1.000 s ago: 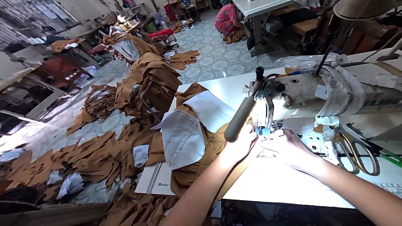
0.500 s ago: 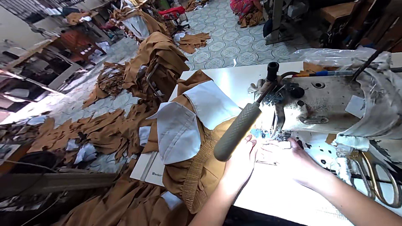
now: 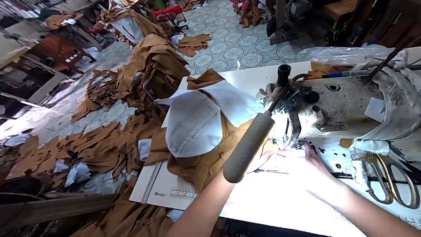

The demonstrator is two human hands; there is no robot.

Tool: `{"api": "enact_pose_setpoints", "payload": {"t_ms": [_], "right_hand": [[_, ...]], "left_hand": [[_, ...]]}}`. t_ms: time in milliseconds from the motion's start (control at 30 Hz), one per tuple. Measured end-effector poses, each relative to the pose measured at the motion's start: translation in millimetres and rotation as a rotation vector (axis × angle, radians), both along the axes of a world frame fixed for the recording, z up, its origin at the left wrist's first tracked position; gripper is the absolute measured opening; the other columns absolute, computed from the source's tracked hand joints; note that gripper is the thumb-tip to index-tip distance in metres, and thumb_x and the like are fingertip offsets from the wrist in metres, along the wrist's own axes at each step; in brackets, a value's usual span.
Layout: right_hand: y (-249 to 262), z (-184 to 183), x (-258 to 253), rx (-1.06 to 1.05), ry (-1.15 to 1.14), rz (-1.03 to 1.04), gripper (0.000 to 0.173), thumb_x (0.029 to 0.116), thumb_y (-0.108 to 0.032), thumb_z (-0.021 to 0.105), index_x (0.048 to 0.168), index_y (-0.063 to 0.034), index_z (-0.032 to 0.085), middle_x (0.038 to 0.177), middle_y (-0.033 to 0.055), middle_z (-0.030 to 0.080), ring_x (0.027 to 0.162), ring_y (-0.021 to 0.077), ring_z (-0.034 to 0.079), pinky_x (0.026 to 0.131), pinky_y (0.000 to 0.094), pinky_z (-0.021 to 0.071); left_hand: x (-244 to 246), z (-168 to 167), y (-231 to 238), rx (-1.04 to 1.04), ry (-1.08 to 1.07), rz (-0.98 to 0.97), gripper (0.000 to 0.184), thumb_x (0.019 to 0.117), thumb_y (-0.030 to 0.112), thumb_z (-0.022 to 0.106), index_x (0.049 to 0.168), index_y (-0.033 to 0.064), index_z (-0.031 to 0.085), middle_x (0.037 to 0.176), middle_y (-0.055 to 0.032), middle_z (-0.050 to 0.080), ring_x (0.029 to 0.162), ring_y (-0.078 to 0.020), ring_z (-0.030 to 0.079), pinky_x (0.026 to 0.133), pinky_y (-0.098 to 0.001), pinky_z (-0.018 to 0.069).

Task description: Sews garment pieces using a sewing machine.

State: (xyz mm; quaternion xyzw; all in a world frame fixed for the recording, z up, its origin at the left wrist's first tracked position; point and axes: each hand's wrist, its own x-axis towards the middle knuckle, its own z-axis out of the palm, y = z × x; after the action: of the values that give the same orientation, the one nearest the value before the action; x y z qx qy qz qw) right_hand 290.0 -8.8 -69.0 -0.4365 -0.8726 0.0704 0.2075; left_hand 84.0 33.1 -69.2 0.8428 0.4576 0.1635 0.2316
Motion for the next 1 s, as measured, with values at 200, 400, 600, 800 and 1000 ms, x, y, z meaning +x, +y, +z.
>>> {"api": "enact_pose_setpoints", "payload": {"t_ms": [200, 400, 600, 800, 1000], "right_hand": [[0.0, -10.3, -2.7, -0.083, -0.005, 0.006, 0.034, 0.0937, -0.002, 0.057, 0.121, -0.0098, 0.075, 0.128, 0.0078, 0.072, 0.120, 0.0327, 0.067, 0.111, 0.0691, 0.0320], [0.6, -13.4, -3.9, -0.044, -0.041, 0.023, 0.034, 0.0921, -0.002, 0.058, 0.121, -0.0093, 0.075, 0.128, 0.0099, 0.072, 0.123, 0.0333, 0.066, 0.109, 0.0714, 0.0332], [0.4, -12.8, -8.1, -0.010, -0.105, 0.013, 0.032, 0.0929, -0.001, 0.058, 0.118, -0.0107, 0.075, 0.125, 0.0087, 0.072, 0.119, 0.0316, 0.068, 0.108, 0.0697, 0.0351], [2.0, -23.9, -3.5, 0.094, 0.002, 0.035, 0.031, 0.0908, -0.004, 0.057, 0.114, -0.0102, 0.077, 0.120, 0.0086, 0.074, 0.115, 0.0300, 0.070, 0.106, 0.0672, 0.0397], [-3.5, 4.9, 24.0, -0.132, 0.080, -0.028, 0.033, 0.0942, -0.005, 0.055, 0.120, -0.0096, 0.076, 0.123, 0.0068, 0.074, 0.123, 0.0281, 0.066, 0.117, 0.0575, 0.0342]], "left_hand": [[-31.1, -31.7, 41.3, -0.018, 0.111, -0.193, 0.055, 0.1021, 0.050, 0.052, 0.130, 0.0043, 0.065, 0.133, -0.0183, 0.066, 0.131, -0.0309, 0.058, 0.114, -0.0486, 0.0399], [-25.2, -10.7, 47.3, -0.136, 0.131, -0.233, 0.059, 0.1010, 0.042, 0.058, 0.142, 0.0006, 0.056, 0.150, -0.0172, 0.054, 0.144, -0.0276, 0.047, 0.121, -0.0463, 0.0317], [-21.1, 2.9, 43.4, -0.148, 0.186, -0.259, 0.055, 0.1035, 0.039, 0.054, 0.144, 0.0023, 0.055, 0.155, -0.0141, 0.050, 0.146, -0.0279, 0.043, 0.120, -0.0485, 0.0304], [-12.7, -31.4, 9.2, 0.125, -0.167, -0.069, 0.025, 0.1011, 0.023, 0.058, 0.109, 0.0052, 0.074, 0.122, -0.0123, 0.072, 0.127, -0.0276, 0.062, 0.120, -0.0576, 0.0277], [-18.0, -21.4, 26.4, -0.065, -0.116, -0.039, 0.035, 0.0959, 0.034, 0.068, 0.119, 0.0085, 0.074, 0.137, -0.0090, 0.066, 0.139, -0.0244, 0.053, 0.117, -0.0660, 0.0206]]}}
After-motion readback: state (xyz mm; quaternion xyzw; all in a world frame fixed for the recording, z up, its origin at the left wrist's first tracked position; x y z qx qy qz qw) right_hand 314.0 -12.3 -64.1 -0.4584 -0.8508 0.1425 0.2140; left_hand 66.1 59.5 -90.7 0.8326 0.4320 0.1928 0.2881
